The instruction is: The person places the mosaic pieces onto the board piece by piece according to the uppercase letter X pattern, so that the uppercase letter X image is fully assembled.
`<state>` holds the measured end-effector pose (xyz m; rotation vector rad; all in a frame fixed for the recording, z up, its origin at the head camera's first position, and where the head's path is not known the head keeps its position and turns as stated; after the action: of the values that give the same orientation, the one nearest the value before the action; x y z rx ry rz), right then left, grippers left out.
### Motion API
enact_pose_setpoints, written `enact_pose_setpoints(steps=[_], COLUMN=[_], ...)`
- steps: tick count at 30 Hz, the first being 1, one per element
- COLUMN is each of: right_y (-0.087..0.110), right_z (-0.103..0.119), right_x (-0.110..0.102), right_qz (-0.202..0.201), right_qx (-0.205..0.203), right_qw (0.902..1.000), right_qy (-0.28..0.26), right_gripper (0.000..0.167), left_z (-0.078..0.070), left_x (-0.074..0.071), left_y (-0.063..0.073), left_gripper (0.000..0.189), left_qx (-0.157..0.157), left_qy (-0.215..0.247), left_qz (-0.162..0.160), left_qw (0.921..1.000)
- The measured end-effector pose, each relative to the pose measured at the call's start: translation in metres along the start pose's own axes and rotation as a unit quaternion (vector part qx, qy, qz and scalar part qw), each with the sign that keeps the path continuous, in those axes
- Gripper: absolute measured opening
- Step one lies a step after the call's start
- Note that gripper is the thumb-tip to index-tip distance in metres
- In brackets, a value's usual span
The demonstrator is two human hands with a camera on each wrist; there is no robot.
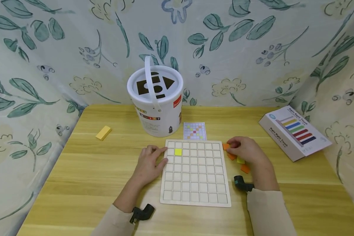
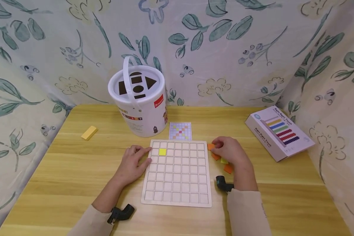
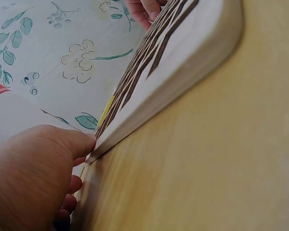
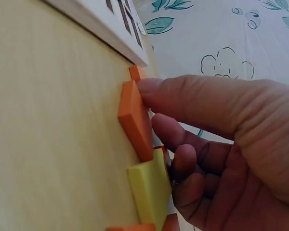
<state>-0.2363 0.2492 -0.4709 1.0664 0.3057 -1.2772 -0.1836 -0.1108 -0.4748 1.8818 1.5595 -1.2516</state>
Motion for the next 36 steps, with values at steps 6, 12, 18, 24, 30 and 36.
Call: enact_pose_setpoints(steps=[6, 12, 18, 24, 30, 36], right_y=[-0.001, 0.000, 0.004, 0.016, 0.023, 0.027], right_z=[-0.002, -0.005, -0.003, 0.017, 0.042, 0.056], right_x=[-0.001, 0.000, -0.002, -0.001, 0.014, 0.032], right_qz=[-0.009, -0.035, -0.041, -0.029, -0.015, 0.009], right_qx=[-0.010, -0.032, -0.018, -0.057, -0.126, -0.142], right_qw=[0.9998, 0.9985, 0.9990, 0.9979, 0.9909, 0.9889], right_qy=[0.013, 0.028, 0.007, 0.011, 0.044, 0.042], right_gripper=[0.038, 0.039, 0.043, 0.040, 0.030, 0.023], left_z=[-0.001, -0.002, -0.002, -0.003, -0.003, -0.002], left_x=[0.000, 0.000, -0.002, -0.001, -0.001, -0.001], left_y=[0.000, 0.001, 0.001, 0.001, 0.000, 0.000], left_gripper=[0.043, 0.044, 0.045, 0.044, 0.044, 0.044], left_qx=[0.006, -0.006, -0.007, -0.002, -0.002, -0.005], left_qy=[-0.002, 0.005, 0.006, 0.003, 0.001, 0.001], left_qz=[0.000, 0.016, 0.014, 0.013, 0.009, 0.010], left_qw=[1.0000, 0.9998, 0.9999, 0.9999, 1.0000, 0.9999])
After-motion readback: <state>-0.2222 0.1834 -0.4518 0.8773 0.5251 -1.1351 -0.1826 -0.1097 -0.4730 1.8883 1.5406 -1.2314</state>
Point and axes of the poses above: each hand's wrist, its own y-axis away from the middle knuckle, its own x-axis out of the palm, z = x × y, the point moved 8 cm from there along -y, towards the middle knuckle, and after that the axes turned 6 degrees about x, right-handed, at the moved point
